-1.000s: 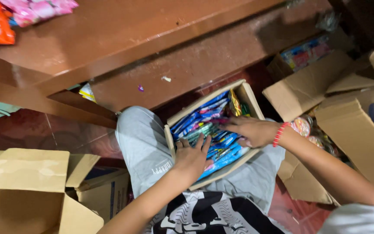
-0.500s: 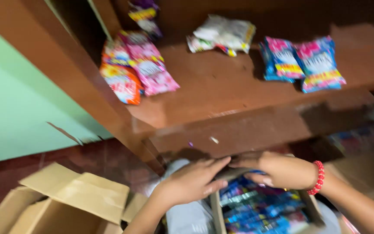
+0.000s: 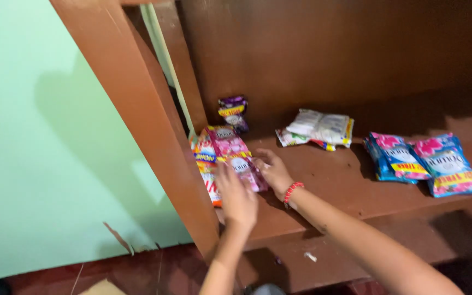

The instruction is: Packing small sachets of detergent and snacks from a low shelf into cardboard boxes on the floor.

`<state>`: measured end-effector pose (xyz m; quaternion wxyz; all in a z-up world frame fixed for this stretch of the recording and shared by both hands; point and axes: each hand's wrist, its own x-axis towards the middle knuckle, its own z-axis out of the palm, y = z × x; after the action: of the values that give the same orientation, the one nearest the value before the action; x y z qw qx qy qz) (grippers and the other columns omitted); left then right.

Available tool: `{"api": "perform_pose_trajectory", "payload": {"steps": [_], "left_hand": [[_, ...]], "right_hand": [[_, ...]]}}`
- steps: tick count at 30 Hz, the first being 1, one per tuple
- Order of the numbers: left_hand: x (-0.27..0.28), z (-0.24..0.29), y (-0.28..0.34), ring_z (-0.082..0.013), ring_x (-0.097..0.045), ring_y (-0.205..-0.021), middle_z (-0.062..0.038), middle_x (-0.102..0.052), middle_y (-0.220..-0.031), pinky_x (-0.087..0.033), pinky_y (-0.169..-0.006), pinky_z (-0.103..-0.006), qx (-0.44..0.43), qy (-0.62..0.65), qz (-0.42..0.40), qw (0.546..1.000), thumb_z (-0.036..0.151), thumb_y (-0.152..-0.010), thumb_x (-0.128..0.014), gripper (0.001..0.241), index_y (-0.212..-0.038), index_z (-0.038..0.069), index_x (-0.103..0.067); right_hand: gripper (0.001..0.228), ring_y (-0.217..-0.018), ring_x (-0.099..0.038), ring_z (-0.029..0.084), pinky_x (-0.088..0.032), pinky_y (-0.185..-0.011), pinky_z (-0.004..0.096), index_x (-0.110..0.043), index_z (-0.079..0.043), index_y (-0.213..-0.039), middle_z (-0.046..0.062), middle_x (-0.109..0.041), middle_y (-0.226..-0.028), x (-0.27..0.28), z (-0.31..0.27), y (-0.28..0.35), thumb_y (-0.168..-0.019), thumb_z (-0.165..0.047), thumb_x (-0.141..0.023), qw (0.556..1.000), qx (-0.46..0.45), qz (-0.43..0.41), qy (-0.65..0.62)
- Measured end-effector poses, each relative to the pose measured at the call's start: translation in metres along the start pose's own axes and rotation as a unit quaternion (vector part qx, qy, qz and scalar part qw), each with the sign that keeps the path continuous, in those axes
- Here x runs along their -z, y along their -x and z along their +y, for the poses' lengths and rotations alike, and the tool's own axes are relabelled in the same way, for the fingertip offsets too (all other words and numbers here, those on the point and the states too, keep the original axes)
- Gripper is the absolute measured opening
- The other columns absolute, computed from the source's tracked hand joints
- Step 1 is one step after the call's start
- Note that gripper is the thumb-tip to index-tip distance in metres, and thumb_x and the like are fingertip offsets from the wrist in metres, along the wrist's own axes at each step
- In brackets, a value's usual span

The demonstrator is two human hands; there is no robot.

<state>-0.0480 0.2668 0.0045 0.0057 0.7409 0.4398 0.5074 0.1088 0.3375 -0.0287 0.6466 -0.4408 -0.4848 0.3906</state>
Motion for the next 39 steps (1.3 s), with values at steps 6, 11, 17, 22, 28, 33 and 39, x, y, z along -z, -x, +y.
{"api": "perform_pose_trajectory", "payload": {"steps": [6, 11, 17, 22, 28, 33, 39], "left_hand": [[0.005, 0.008, -0.001, -0.0596, -0.026, -0.144, -0.044, -0.020, -0.159, -0.025, -0.120, -0.0581, -0.020, 0.086, -0.020, 0.996, 0.022, -0.102, -0.055, 0.068, -0.153, -0.011, -0.026], [0.017, 0.019, -0.005, -0.0590, -0.031, -0.140, -0.043, -0.025, -0.155, -0.028, -0.116, -0.0566, -0.009, 0.094, -0.061, 0.994, 0.027, -0.097, -0.061, 0.076, -0.153, -0.009, -0.026], [0.022, 0.018, -0.008, -0.0555, -0.042, -0.136, -0.039, -0.039, -0.150, -0.036, -0.114, -0.0543, -0.029, 0.131, -0.037, 0.990, 0.024, -0.099, -0.059, 0.069, -0.154, -0.006, -0.030], [0.027, 0.021, -0.005, -0.0494, -0.056, -0.127, -0.032, -0.054, -0.144, -0.048, -0.104, -0.0503, 0.005, 0.191, -0.065, 0.979, 0.022, -0.101, -0.057, 0.059, -0.152, -0.001, -0.036], [0.038, 0.031, -0.003, -0.0447, -0.065, -0.118, -0.026, -0.068, -0.128, -0.053, -0.097, -0.0479, -0.003, 0.274, -0.138, 0.952, 0.018, -0.098, -0.060, 0.055, -0.147, 0.005, -0.041], [0.026, 0.034, 0.012, -0.0404, -0.052, -0.131, -0.024, -0.056, -0.140, -0.041, -0.109, -0.0454, -0.104, 0.156, -0.050, 0.981, 0.012, -0.092, -0.069, 0.055, -0.142, 0.008, -0.046], [0.010, 0.078, 0.060, -0.0248, -0.051, -0.135, -0.016, -0.053, -0.146, -0.041, -0.112, -0.0376, 0.233, 0.475, -0.132, 0.838, 0.004, -0.092, -0.068, 0.058, -0.146, 0.007, -0.046]], "right_hand": [[0.073, -0.115, -0.065, 0.024, -0.053, -0.097, 0.037, -0.052, 0.007, -0.141, 0.019, -0.067, -0.128, -0.031, -0.043, -0.020, -0.090, -0.041, -0.074, 0.995, -0.072, -0.003, 0.070], [0.083, -0.115, -0.066, 0.025, -0.053, -0.098, 0.037, -0.049, 0.008, -0.140, 0.020, -0.066, -0.128, -0.022, -0.030, -0.044, -0.083, -0.044, -0.080, 0.978, -0.084, -0.034, 0.187], [0.069, -0.104, -0.069, 0.029, -0.056, -0.085, 0.040, -0.059, 0.009, -0.130, 0.021, -0.071, -0.118, -0.011, -0.057, -0.031, -0.077, -0.027, -0.085, 0.978, -0.185, -0.019, 0.099], [0.054, -0.097, -0.070, 0.019, -0.058, -0.082, 0.033, -0.062, 0.011, -0.124, 0.016, -0.074, -0.110, 0.013, -0.053, -0.002, -0.083, -0.018, -0.085, 0.983, -0.168, 0.019, 0.070], [0.029, -0.081, -0.063, 0.016, -0.053, -0.073, 0.035, -0.061, 0.003, -0.114, 0.011, -0.071, -0.093, 0.041, -0.065, 0.060, -0.098, -0.020, -0.068, 0.980, 0.034, 0.064, 0.187], [0.031, -0.073, -0.057, 0.020, -0.051, -0.071, 0.038, -0.049, 0.002, -0.114, 0.014, -0.064, -0.083, 0.056, -0.086, 0.104, -0.103, -0.024, -0.063, 0.943, 0.031, 0.118, 0.311], [0.024, -0.088, -0.057, 0.012, -0.052, -0.079, 0.032, -0.053, -0.004, -0.116, 0.007, -0.064, -0.097, 0.062, -0.085, 0.163, -0.103, -0.022, -0.060, 0.985, 0.058, 0.095, 0.130]]}}
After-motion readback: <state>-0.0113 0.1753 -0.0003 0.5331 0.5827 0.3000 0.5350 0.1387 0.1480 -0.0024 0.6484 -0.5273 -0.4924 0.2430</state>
